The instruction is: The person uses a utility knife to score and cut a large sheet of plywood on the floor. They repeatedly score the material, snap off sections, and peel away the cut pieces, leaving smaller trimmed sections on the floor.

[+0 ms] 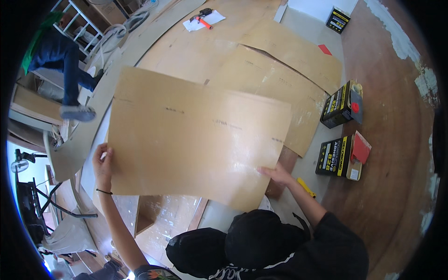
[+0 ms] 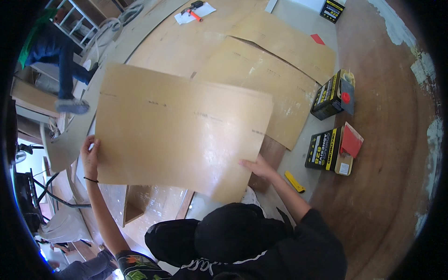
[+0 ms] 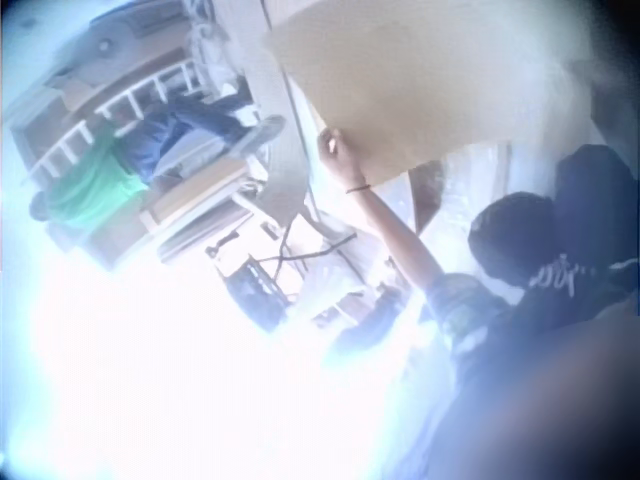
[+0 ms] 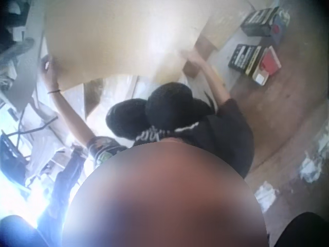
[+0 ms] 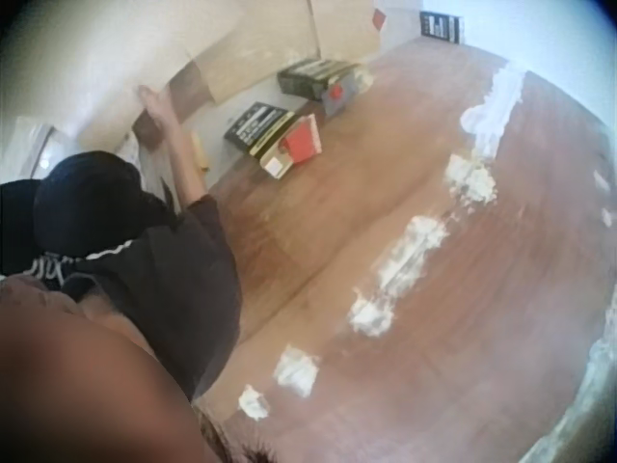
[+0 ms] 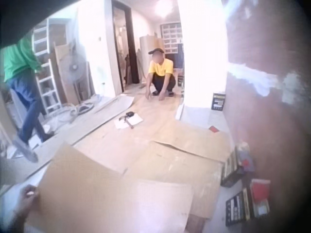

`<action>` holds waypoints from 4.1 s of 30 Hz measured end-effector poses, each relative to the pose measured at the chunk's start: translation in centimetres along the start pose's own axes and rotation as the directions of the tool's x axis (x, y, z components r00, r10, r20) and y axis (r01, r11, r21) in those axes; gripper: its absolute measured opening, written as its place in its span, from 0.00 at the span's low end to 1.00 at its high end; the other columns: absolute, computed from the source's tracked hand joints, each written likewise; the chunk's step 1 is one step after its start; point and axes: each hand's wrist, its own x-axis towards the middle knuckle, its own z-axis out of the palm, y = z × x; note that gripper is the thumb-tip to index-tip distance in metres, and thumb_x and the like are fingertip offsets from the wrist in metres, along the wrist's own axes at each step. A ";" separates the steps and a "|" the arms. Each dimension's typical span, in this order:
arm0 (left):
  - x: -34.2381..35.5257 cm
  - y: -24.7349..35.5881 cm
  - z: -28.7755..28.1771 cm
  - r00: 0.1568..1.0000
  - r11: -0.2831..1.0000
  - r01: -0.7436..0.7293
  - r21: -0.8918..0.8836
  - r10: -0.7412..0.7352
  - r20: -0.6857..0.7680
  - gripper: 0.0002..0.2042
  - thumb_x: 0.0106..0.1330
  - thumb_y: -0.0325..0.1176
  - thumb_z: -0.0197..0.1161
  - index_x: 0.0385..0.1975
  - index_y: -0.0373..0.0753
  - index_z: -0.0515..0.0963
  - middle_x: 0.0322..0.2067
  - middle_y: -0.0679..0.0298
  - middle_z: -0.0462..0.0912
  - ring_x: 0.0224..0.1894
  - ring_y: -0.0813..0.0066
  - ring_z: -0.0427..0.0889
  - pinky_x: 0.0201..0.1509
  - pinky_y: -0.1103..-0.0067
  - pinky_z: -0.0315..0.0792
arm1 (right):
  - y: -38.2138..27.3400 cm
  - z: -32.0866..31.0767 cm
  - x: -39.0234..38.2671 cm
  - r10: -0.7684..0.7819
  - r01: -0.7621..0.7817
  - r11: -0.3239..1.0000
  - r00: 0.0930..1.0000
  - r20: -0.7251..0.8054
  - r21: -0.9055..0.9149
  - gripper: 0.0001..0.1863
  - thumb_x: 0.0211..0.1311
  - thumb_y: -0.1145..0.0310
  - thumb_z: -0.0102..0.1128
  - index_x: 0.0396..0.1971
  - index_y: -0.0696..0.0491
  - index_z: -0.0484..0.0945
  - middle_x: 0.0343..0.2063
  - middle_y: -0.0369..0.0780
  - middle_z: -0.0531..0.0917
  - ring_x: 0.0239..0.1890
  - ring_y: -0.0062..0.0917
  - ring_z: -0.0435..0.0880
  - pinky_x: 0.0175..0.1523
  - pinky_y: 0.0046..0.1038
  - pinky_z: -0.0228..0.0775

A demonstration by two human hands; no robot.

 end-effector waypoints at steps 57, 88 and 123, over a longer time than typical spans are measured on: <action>8.4 2.9 25.5 0.950 0.980 -0.046 0.192 0.102 -0.296 0.21 0.72 0.36 0.51 0.58 0.27 0.63 0.50 0.44 0.70 0.53 0.52 0.72 0.58 0.63 0.68 | -44.0 -7.1 10.9 -0.743 0.747 0.466 0.621 -0.249 0.474 0.22 0.55 0.75 0.67 0.50 0.59 0.74 0.44 0.42 0.82 0.48 0.29 0.82 0.52 0.35 0.78; 7.1 4.1 57.9 0.911 0.773 0.324 0.546 -0.099 -0.400 0.17 0.71 0.39 0.48 0.53 0.35 0.67 0.53 0.50 0.70 0.56 0.51 0.69 0.57 0.59 0.63 | -52.5 -52.3 23.4 -0.456 0.884 0.456 0.328 -0.827 0.100 0.17 0.62 0.79 0.58 0.50 0.60 0.69 0.45 0.46 0.78 0.49 0.38 0.80 0.53 0.43 0.80; 4.2 -1.2 53.5 0.796 0.577 0.586 0.568 -0.279 -0.537 0.19 0.76 0.45 0.40 0.52 0.35 0.67 0.58 0.48 0.64 0.58 0.47 0.64 0.58 0.56 0.58 | -28.5 -57.7 46.5 0.141 0.669 0.481 0.579 -0.803 0.567 0.23 0.70 0.70 0.40 0.59 0.68 0.56 0.62 0.58 0.59 0.65 0.50 0.64 0.67 0.54 0.66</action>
